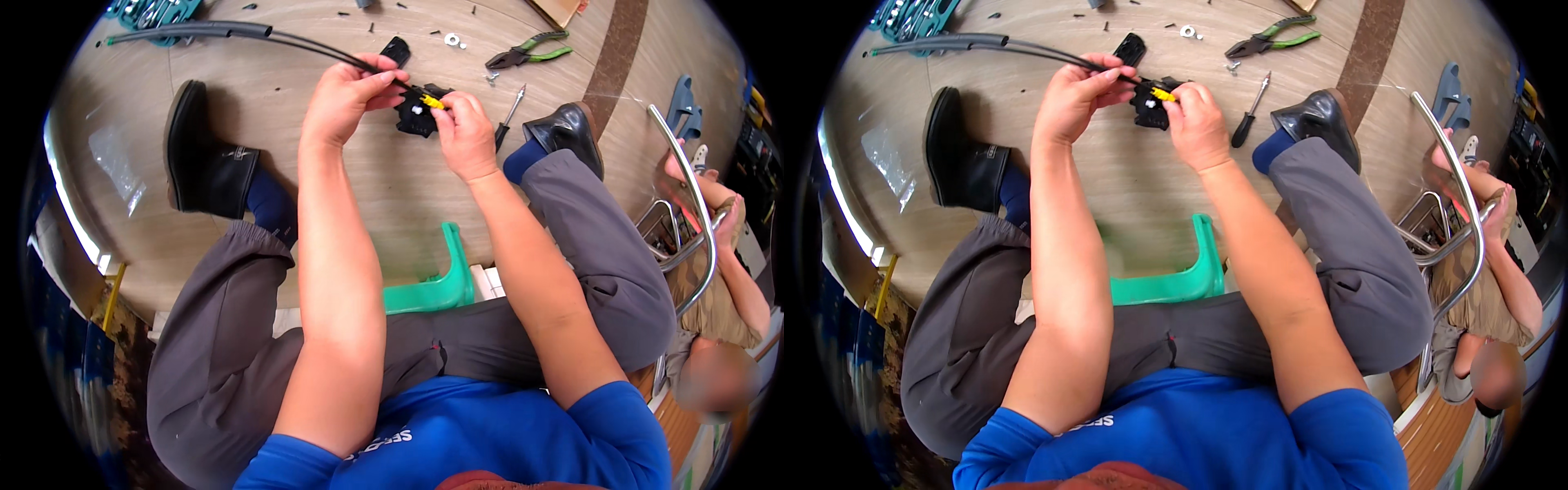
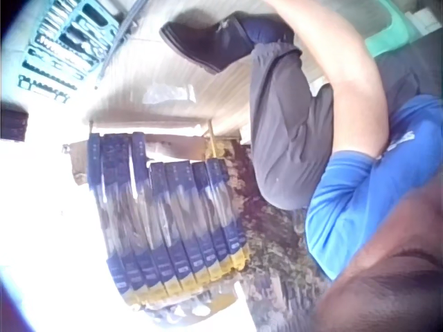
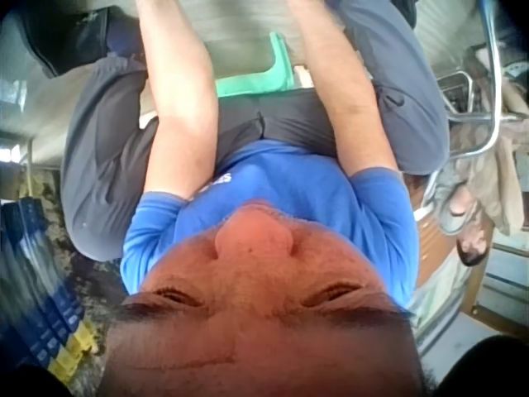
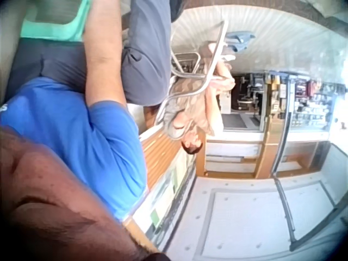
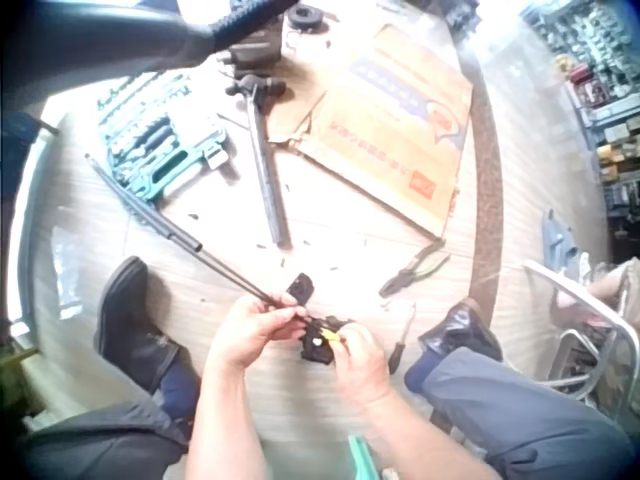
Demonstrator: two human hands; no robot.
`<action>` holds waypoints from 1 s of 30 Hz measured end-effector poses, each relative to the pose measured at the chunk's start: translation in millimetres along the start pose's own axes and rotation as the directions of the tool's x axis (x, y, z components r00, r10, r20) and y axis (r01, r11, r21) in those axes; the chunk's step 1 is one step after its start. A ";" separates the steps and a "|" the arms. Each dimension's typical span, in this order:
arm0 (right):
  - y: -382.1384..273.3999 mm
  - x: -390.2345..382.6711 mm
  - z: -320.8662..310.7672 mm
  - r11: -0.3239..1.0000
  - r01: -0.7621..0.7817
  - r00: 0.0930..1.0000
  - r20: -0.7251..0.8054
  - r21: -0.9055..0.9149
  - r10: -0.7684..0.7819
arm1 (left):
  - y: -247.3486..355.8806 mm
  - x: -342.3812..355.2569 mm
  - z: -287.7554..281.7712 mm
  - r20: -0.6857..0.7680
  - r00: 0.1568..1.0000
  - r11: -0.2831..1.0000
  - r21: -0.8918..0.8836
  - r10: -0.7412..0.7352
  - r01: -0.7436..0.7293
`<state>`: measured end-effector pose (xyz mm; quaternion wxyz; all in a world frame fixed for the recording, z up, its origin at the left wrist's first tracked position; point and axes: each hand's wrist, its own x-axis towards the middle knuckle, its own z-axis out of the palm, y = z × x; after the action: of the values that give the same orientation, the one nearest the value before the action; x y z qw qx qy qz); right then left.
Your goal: The person assembles a car wiper blade mechanism by hand, inserting a metal rod through components and securing it with small fasteners while using a screwdriver.
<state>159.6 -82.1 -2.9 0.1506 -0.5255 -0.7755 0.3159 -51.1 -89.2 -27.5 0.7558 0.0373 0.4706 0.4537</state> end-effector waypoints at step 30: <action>-1.0 -0.7 1.1 0.999 -0.030 0.999 0.032 -0.024 0.031 | -4.1 1.8 41.2 -0.404 0.907 0.993 0.059 0.117 -0.102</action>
<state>158.5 -83.4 -3.0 0.1269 -0.5336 -0.7735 0.3176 -17.5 -75.0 -7.9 0.6141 -0.0177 0.6227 0.4845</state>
